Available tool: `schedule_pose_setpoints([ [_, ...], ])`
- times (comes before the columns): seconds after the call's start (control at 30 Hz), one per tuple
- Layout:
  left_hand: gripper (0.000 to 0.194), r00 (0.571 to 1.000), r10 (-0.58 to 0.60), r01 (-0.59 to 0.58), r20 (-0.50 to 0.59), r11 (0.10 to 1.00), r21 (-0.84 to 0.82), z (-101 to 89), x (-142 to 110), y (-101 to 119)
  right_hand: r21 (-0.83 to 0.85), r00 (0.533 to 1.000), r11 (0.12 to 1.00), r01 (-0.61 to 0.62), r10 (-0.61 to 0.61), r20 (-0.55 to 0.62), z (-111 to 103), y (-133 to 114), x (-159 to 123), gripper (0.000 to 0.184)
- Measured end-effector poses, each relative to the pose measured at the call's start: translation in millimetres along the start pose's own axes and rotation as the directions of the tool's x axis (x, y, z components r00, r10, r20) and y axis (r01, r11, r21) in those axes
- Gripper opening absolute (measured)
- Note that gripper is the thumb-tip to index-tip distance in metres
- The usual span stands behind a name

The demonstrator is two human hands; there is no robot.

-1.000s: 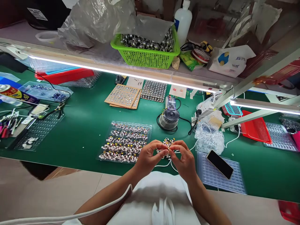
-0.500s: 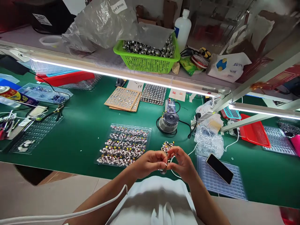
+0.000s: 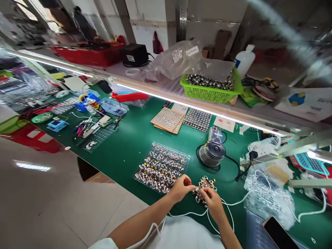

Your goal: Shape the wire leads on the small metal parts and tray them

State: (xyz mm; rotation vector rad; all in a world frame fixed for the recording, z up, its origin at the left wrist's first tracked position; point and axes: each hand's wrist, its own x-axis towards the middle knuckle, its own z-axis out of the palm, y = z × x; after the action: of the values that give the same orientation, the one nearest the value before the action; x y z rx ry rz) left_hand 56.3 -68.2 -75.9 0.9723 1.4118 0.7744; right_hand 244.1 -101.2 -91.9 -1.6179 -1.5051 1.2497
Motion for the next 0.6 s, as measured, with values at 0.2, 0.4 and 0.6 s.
schedule_pose_setpoints([
  [0.2,0.014,0.912,0.088,0.040,-0.401,0.953,0.300,-126.6,41.9,-4.6,-0.218,0.994,0.973,-0.079,0.061,-0.089,-18.2,43.2,33.8,0.036],
  [0.4,0.011,0.849,0.052,0.240,-0.526,0.849,0.471,-223.5,59.1,-22.3,-0.385,0.985,0.913,-0.139,0.086,-0.152,-26.6,42.1,44.9,0.034],
  [0.6,0.017,0.913,-0.013,0.236,-0.409,0.832,0.501,-243.5,69.5,-35.8,-0.395,0.993,0.916,-0.069,0.027,-0.111,-14.9,18.8,51.4,0.043],
])
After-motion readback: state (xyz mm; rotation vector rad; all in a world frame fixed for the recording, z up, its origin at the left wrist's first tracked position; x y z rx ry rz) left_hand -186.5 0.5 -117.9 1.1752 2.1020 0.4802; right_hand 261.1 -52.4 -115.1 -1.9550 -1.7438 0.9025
